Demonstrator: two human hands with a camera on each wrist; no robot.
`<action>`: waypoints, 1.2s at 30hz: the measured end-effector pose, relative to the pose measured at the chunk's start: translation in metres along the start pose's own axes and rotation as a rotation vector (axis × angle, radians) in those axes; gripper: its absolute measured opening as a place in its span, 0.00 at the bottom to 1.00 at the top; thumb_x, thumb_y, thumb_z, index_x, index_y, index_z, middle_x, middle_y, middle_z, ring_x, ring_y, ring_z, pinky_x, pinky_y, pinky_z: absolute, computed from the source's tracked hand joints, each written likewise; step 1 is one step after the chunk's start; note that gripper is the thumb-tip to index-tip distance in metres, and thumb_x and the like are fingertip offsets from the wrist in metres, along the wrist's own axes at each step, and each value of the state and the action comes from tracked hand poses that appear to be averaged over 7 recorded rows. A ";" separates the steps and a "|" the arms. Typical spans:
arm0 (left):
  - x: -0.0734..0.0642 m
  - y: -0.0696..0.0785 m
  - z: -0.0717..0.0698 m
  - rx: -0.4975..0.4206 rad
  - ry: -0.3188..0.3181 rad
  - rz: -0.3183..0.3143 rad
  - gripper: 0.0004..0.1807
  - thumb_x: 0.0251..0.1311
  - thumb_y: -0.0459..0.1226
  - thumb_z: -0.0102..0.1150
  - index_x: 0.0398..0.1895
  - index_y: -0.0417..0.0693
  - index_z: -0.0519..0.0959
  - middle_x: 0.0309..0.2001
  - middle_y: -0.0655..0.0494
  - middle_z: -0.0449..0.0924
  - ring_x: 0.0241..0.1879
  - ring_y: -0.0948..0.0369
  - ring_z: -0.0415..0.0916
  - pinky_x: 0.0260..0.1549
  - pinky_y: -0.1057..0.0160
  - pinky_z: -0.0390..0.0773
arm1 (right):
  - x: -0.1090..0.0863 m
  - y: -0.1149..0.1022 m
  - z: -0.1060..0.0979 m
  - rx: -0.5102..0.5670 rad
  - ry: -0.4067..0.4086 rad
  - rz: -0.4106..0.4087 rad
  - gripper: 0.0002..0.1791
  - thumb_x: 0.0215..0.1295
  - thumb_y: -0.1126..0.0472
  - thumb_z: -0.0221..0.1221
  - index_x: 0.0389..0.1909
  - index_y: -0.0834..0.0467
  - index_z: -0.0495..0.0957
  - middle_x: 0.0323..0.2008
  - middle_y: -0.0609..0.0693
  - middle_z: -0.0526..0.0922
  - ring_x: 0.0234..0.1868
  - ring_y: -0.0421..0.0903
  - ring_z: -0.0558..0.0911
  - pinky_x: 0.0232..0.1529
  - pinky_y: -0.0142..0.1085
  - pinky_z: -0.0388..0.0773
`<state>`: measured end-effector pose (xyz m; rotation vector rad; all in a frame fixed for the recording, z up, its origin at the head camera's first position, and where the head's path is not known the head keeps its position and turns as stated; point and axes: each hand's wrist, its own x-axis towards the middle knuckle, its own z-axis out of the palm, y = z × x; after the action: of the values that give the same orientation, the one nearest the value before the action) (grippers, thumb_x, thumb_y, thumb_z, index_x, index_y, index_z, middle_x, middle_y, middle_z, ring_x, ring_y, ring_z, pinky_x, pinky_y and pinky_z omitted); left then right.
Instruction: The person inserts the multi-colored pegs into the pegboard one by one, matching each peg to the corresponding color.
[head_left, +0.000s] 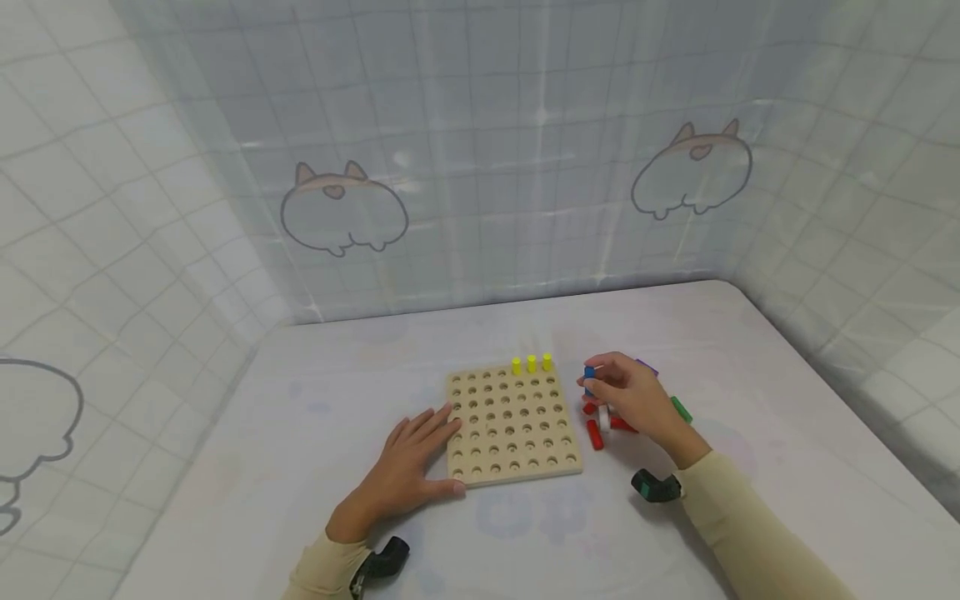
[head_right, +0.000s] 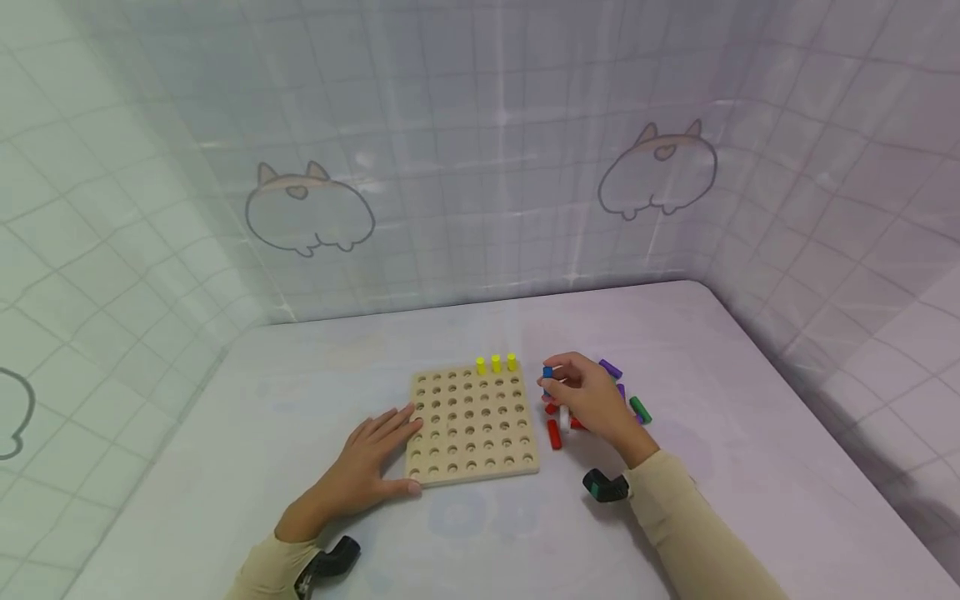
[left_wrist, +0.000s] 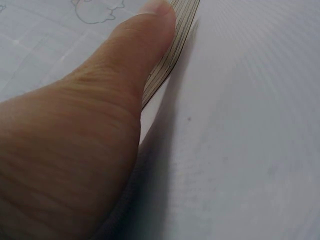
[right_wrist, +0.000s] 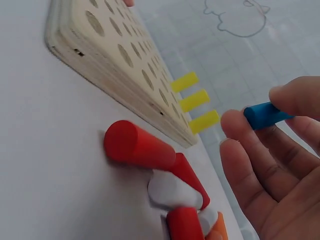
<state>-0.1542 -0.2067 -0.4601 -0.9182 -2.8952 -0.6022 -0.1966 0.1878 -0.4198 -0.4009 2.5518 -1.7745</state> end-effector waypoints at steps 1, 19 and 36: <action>0.000 0.001 -0.001 -0.007 -0.002 -0.001 0.54 0.51 0.73 0.58 0.78 0.57 0.62 0.79 0.58 0.50 0.77 0.48 0.48 0.70 0.35 0.44 | 0.002 0.000 0.001 -0.001 -0.004 0.004 0.21 0.72 0.58 0.61 0.60 0.63 0.73 0.48 0.57 0.86 0.41 0.50 0.87 0.44 0.38 0.84; 0.000 0.001 -0.006 0.000 -0.014 -0.015 0.54 0.51 0.74 0.56 0.78 0.58 0.61 0.79 0.58 0.50 0.77 0.49 0.48 0.70 0.36 0.44 | 0.031 -0.011 0.019 -0.057 -0.018 0.109 0.21 0.72 0.54 0.60 0.60 0.59 0.75 0.51 0.48 0.85 0.49 0.50 0.84 0.46 0.46 0.83; 0.000 0.003 -0.008 -0.011 -0.039 -0.028 0.54 0.51 0.74 0.56 0.78 0.58 0.60 0.80 0.59 0.48 0.77 0.50 0.46 0.71 0.37 0.42 | 0.043 -0.014 0.028 -0.082 0.017 0.145 0.18 0.70 0.56 0.62 0.57 0.58 0.78 0.50 0.52 0.83 0.45 0.49 0.83 0.48 0.44 0.81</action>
<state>-0.1529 -0.2078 -0.4513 -0.9031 -2.9471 -0.6090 -0.2307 0.1485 -0.4110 -0.1967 2.5978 -1.6365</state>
